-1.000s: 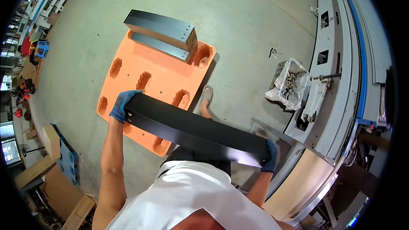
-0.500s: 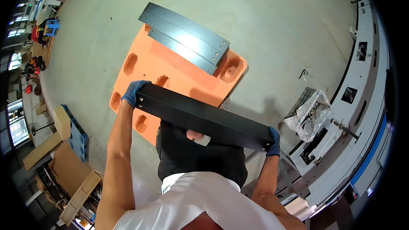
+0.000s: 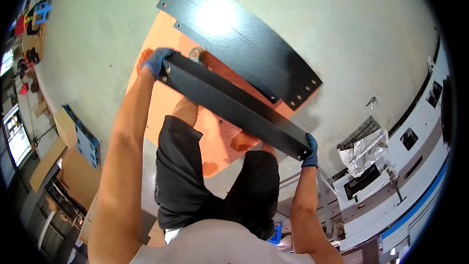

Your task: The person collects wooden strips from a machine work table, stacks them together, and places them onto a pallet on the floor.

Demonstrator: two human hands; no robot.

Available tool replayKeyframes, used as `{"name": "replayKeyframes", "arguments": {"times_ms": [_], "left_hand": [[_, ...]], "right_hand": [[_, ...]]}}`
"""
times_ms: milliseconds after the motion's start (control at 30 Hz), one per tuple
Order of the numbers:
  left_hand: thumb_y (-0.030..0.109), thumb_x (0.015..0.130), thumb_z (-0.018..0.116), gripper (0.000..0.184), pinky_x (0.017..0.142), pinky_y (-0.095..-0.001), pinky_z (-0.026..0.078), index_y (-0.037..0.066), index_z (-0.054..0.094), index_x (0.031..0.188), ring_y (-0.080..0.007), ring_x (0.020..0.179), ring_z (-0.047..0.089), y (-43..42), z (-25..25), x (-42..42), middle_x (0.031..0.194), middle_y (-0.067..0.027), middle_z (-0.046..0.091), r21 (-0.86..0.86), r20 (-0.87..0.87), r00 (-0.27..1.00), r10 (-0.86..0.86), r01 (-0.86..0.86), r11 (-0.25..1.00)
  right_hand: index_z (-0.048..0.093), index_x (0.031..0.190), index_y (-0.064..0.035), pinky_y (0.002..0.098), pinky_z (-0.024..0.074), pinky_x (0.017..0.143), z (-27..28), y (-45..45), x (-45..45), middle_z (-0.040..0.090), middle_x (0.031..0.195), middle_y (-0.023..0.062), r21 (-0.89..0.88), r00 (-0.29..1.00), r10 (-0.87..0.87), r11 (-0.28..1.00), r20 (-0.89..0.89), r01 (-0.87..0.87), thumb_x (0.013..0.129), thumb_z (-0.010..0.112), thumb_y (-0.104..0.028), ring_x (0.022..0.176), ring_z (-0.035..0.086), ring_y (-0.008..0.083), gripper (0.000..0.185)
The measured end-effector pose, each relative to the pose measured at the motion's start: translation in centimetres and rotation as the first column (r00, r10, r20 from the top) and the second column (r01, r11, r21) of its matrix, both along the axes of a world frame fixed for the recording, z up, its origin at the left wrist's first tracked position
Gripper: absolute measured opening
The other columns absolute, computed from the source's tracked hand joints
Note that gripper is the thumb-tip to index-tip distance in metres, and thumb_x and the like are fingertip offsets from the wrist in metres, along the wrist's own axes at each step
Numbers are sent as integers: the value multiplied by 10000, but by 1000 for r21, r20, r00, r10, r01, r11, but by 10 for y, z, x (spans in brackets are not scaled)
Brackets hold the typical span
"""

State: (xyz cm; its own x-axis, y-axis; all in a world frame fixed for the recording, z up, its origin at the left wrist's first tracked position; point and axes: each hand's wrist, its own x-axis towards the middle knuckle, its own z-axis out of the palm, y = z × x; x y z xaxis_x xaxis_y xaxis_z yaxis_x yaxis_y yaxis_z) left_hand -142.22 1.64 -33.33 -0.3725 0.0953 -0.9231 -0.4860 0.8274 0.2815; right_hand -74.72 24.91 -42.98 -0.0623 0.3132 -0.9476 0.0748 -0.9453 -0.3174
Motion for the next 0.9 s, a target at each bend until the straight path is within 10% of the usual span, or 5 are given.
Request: {"name": "replayKeyframes", "arguments": {"times_ms": [267, 667, 733, 767, 900], "left_hand": [[287, 964, 549, 277, 521, -416, 554, 82, 703, 1068, -211, 571, 623, -3, -182, -137, 824, -107, 671, 281, -410, 842, -350, 482, 830], [399, 937, 618, 486, 935, -451, 531, 32, 637, 1256, -255, 1087, 637, -5, -197, -165, 1239, -174, 656, 515, -592, 791, -155, 519, 682], [416, 930, 635, 537, 1010, -458, 523, 25, 626, 1297, -264, 1191, 638, -26, -198, -174, 1325, -184, 655, 811, -321, 947, -5, 278, 515], [392, 938, 614, 483, 1004, -421, 527, 10, 651, 1230, -263, 1178, 639, -36, -207, -192, 1321, -188, 650, 700, 381, 892, 243, -450, 554], [341, 1035, 510, 408, 982, -505, 525, 36, 625, 1280, -323, 1092, 674, -58, -172, -124, 1303, -160, 657, 523, 39, 742, 669, -586, 619]], "right_hand": [[578, 1403, -4, 454, 467, 1094, -177, -15, -23, 612, 1405, 174, 121, 948, 248, 966, -198, -227, 1043, 549, -390, 1263, 595, 332, 529], [543, 1433, -3, 441, 480, 1079, -178, 2, -98, 608, 1404, 162, -144, 964, 146, 973, -221, -181, 1045, 569, -338, 1239, 599, 310, 513], [537, 1438, -3, 439, 482, 1077, -176, 2, -99, 607, 1404, 160, -157, 964, 152, 969, -219, -188, 1045, 572, -329, 1235, 600, 306, 512], [534, 1441, -3, 438, 483, 1075, -174, 2, -99, 607, 1404, 159, -163, 964, 156, 968, -216, -193, 1045, 574, -325, 1233, 601, 305, 511], [522, 1451, -3, 434, 487, 1070, -167, 2, -103, 606, 1403, 155, -175, 964, 162, 964, -212, -201, 1046, 580, -307, 1225, 602, 297, 510]]}}
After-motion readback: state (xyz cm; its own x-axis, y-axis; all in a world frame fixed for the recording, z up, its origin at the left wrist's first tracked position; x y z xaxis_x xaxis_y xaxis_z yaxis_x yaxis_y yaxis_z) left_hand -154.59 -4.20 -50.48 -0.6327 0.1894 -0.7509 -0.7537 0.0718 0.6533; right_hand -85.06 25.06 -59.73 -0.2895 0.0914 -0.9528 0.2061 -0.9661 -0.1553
